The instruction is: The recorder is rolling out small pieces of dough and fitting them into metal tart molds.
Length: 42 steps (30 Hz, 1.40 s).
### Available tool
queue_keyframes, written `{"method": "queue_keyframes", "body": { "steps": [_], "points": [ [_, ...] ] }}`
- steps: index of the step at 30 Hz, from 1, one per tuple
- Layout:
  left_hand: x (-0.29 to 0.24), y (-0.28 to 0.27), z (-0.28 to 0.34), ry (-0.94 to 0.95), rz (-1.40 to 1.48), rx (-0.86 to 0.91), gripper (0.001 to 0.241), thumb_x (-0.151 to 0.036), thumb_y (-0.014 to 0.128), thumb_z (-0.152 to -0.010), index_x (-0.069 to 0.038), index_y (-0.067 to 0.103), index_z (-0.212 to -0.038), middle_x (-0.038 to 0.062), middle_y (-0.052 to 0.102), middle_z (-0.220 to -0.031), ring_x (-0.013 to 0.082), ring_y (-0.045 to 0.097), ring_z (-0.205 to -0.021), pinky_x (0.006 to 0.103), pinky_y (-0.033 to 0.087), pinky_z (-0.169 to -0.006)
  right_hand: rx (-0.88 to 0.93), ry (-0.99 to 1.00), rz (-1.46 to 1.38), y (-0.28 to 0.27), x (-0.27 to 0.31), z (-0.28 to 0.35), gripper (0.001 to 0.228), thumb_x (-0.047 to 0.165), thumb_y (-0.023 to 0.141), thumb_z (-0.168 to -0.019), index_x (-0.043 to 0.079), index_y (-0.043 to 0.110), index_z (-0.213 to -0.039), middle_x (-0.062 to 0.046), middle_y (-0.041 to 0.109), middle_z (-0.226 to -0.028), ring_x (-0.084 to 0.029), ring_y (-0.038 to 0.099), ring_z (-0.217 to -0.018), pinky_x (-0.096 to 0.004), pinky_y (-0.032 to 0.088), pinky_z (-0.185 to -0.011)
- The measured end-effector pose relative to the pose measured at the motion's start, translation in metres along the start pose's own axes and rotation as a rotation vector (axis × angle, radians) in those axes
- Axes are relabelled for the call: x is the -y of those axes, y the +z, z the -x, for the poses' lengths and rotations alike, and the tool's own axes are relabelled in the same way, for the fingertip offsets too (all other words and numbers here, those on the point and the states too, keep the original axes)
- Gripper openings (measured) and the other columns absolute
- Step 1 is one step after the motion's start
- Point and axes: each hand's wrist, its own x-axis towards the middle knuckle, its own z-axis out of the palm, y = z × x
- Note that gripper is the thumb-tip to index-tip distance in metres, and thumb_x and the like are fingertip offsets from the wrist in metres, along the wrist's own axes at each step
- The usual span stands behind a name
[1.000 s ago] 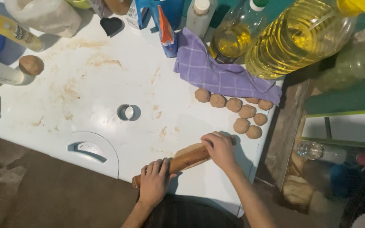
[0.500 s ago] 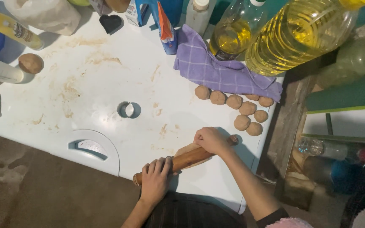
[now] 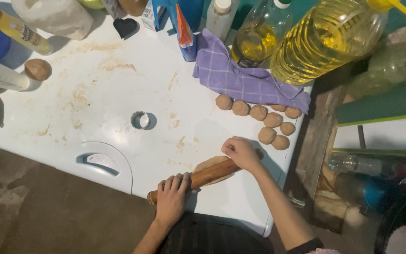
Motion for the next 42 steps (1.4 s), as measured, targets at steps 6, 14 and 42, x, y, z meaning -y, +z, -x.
{"method": "queue_keyframes", "body": {
  "steps": [6,14,42],
  "points": [
    [0.000,0.002,0.002,0.006,0.003,-0.021,0.063,-0.046,0.069,-0.087,-0.008,0.057,-0.135,0.009,0.061,-0.122,0.0291,0.055,-0.113,0.0489,0.040,-0.095,0.000,0.159,-0.495,-0.024,-0.009,0.023,0.014,0.016,0.072,-0.094,0.002,0.075,-0.096,0.000,0.068,-0.085,-0.009,0.058,-0.080,-0.027,0.048,-0.075],
    [0.001,0.000,0.000,0.015,0.005,-0.004,0.062,-0.043,0.068,-0.087,-0.010,0.055,-0.138,0.009,0.060,-0.123,0.0291,0.055,-0.115,0.0486,0.040,-0.098,-0.158,0.331,-0.889,-0.074,-0.030,0.096,0.020,0.017,0.066,-0.098,0.000,0.072,-0.104,-0.002,0.067,-0.090,-0.011,0.059,-0.087,-0.025,0.045,-0.080],
    [-0.021,-0.009,0.006,-0.133,0.046,-0.057,0.069,-0.050,0.066,-0.087,-0.009,0.050,-0.140,0.015,0.057,-0.126,0.0312,0.054,-0.117,0.0513,0.035,-0.100,-0.538,-0.026,0.489,-0.074,-0.020,0.130,0.047,0.035,0.068,-0.092,0.008,0.063,-0.130,-0.013,0.049,-0.156,-0.040,0.039,-0.149,-0.056,0.027,-0.121]
  ]
}}
